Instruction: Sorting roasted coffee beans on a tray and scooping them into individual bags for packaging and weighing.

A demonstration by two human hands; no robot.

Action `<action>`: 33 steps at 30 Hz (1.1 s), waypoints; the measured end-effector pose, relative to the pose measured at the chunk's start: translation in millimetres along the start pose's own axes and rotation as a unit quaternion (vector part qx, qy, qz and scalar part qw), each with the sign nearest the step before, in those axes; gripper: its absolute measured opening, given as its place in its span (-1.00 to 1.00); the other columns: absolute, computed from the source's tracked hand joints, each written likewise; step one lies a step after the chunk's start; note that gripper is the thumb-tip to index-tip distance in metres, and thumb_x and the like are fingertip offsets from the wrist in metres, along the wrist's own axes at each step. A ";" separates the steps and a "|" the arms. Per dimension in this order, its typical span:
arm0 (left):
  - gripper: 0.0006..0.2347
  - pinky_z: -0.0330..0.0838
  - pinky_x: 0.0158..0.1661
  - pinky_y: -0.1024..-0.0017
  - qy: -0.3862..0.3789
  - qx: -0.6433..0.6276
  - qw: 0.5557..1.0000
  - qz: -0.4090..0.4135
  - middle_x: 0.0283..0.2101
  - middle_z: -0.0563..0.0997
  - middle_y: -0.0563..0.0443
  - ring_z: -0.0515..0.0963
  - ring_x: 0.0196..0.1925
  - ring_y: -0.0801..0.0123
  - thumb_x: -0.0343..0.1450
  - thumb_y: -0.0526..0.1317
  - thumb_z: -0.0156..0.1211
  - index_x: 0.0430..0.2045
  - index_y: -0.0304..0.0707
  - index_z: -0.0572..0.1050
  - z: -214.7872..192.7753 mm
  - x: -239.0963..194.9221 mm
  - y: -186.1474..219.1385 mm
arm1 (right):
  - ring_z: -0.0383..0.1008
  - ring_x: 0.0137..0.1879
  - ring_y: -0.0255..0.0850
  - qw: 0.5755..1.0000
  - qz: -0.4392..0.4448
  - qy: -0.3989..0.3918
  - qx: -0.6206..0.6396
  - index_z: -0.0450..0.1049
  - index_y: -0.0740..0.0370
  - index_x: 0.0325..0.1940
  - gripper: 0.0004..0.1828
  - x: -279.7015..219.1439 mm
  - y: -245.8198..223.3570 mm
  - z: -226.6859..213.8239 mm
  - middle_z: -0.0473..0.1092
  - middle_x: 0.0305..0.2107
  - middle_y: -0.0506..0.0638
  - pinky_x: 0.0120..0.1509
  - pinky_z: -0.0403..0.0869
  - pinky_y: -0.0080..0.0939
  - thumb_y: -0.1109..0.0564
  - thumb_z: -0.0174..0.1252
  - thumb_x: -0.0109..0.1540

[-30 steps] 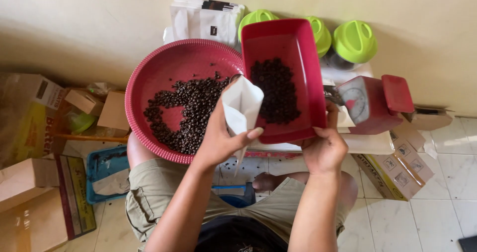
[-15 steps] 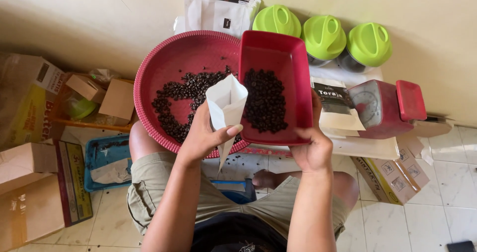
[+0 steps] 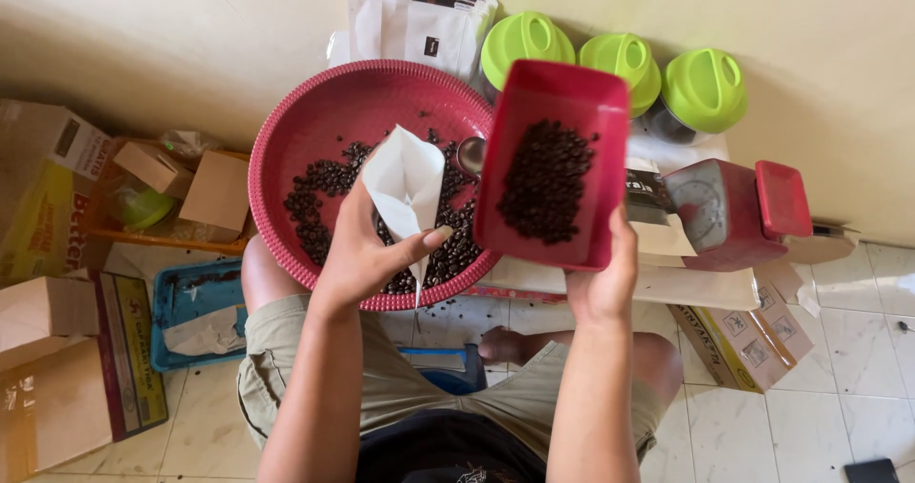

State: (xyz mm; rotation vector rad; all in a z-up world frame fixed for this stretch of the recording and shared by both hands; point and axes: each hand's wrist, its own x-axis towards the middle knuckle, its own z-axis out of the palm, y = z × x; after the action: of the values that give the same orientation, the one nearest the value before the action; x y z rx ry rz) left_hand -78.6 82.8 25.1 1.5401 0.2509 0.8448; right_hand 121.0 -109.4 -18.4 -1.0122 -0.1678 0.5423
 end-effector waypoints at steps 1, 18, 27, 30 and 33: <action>-0.12 0.27 0.20 -0.16 -0.001 0.001 1.000 0.001 0.09 0.47 -0.56 0.41 0.22 -0.16 0.17 0.02 0.53 0.29 -0.62 0.21 1.4 1.4 7.9 | 0.56 0.13 0.06 1.000 0.000 0.000 0.002 0.45 -0.10 0.29 -0.44 1.9 1.8 -3.9 0.51 0.07 0.10 0.24 0.55 0.17 -0.30 0.02 0.29; -0.07 0.29 0.21 -0.18 0.045 0.066 0.996 0.025 0.09 0.50 -0.57 0.45 0.25 -0.26 0.11 -0.12 0.62 0.34 -0.54 0.18 3.9 5.0 19.9 | 0.63 -0.04 0.11 0.999 0.011 0.025 0.038 0.42 -0.04 0.29 -0.46 3.1 -4.3 -8.8 0.53 -0.02 0.16 0.01 0.66 0.14 -0.23 0.02 0.27; -0.08 0.29 0.19 -0.21 0.041 0.064 0.997 0.026 0.06 0.51 -0.58 0.46 0.23 -0.26 0.11 -0.13 0.62 0.34 -0.55 0.19 3.1 1.2 14.1 | 0.63 -0.09 0.10 0.996 0.036 0.044 0.066 0.48 0.00 0.21 -0.46 -8.0 -8.0 -3.3 0.54 -0.06 0.16 -0.04 0.66 0.13 -0.27 0.04 0.26; -0.08 0.30 0.18 -0.22 0.042 0.075 0.996 0.021 0.04 0.53 -0.56 0.48 0.21 -0.29 0.09 -0.14 0.64 0.34 -0.52 0.20 5.9 0.2 20.2 | 0.66 -0.26 0.02 0.998 -0.010 0.057 0.036 0.47 -0.07 0.14 -0.45 -25.5 -34.4 35.4 0.57 -0.15 0.08 -0.18 0.69 0.02 -0.37 -0.02 0.25; -0.07 0.29 0.18 -0.22 0.038 0.077 0.996 0.014 0.04 0.53 -0.55 0.49 0.20 -0.27 0.08 -0.15 0.64 0.33 -0.51 0.21 5.8 -0.2 20.0 | 0.64 -0.29 0.02 0.998 0.001 0.063 0.014 0.46 -0.01 0.13 -0.46 -37.0 -44.8 50.2 0.57 -0.18 0.07 -0.22 0.67 0.04 -0.33 -0.01 0.24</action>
State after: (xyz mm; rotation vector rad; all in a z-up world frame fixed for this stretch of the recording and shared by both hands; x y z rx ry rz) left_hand -81.4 74.7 44.0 1.6592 0.3585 0.9244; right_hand 86.1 -108.3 50.0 -1.0160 -0.0481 0.4801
